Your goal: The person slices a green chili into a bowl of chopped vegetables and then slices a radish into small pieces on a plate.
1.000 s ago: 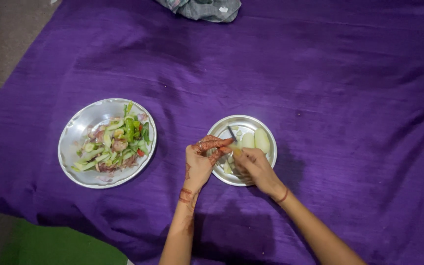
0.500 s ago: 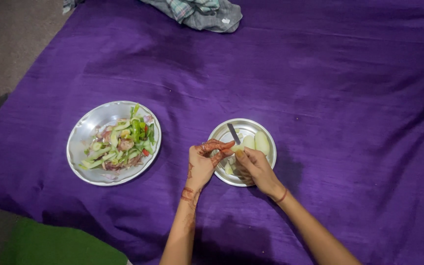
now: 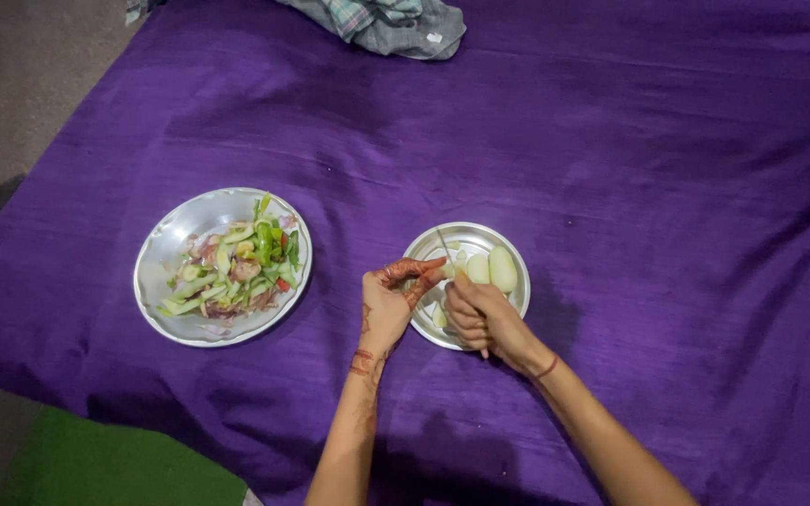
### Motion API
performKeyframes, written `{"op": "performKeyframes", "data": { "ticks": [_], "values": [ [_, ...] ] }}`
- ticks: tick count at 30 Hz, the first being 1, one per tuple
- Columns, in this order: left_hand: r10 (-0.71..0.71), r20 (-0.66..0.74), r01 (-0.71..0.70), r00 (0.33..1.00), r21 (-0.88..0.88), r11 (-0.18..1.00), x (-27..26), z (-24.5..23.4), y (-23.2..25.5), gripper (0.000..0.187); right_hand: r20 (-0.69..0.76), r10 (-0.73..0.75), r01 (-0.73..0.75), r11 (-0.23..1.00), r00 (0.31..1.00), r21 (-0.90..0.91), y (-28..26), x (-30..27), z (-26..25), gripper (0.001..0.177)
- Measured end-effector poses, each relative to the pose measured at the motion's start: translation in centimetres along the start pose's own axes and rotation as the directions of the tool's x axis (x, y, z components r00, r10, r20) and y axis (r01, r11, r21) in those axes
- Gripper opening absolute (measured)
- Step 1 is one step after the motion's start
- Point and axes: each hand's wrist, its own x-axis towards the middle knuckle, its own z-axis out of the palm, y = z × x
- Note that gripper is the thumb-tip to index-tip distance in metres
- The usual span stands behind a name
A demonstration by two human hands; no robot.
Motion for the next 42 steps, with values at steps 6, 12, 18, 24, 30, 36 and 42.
{"op": "performKeyframes", "data": {
  "ticks": [6,12,18,24,30,36,42],
  "values": [
    [-0.057,0.074,0.067,0.996,-0.129,0.989,0.0,-0.3,-0.7,0.016,-0.017,-0.191,0.178,0.94,0.981,-0.291,0.1,0.3,0.6,0.039],
    [-0.038,0.101,0.045,0.994,-0.063,0.997,0.0,-0.5,-1.8,0.015,-0.107,-0.215,0.158,0.907,0.971,-0.39,0.7,0.2,0.4,0.04],
    [-0.03,0.05,0.032,0.998,-0.051,0.998,0.2,-0.4,-1.7,0.013,-0.111,-0.204,0.135,0.885,0.973,-0.446,1.4,0.7,-0.6,0.05],
    [0.204,0.033,-0.205,0.978,0.021,0.979,0.3,0.0,-0.4,0.019,0.093,0.139,-0.145,0.988,0.986,0.058,-1.6,-0.4,0.3,0.051],
    [0.177,-0.005,-0.172,0.984,0.208,0.963,-0.2,0.5,0.6,0.029,-0.058,0.257,-0.262,0.958,0.965,-0.12,-3.2,-1.6,-0.6,0.063],
    [0.263,-0.054,-0.221,0.963,0.398,0.891,-0.1,0.4,1.6,0.023,-0.297,-0.225,-0.119,0.576,0.928,-0.809,-4.8,-1.2,-2.8,0.079],
    [0.279,0.344,-0.443,0.897,0.683,0.581,0.0,0.6,3.4,0.027,-0.389,-0.28,-0.145,0.618,0.878,-0.773,-5.8,-1.6,-1.7,0.079]
  ]
}}
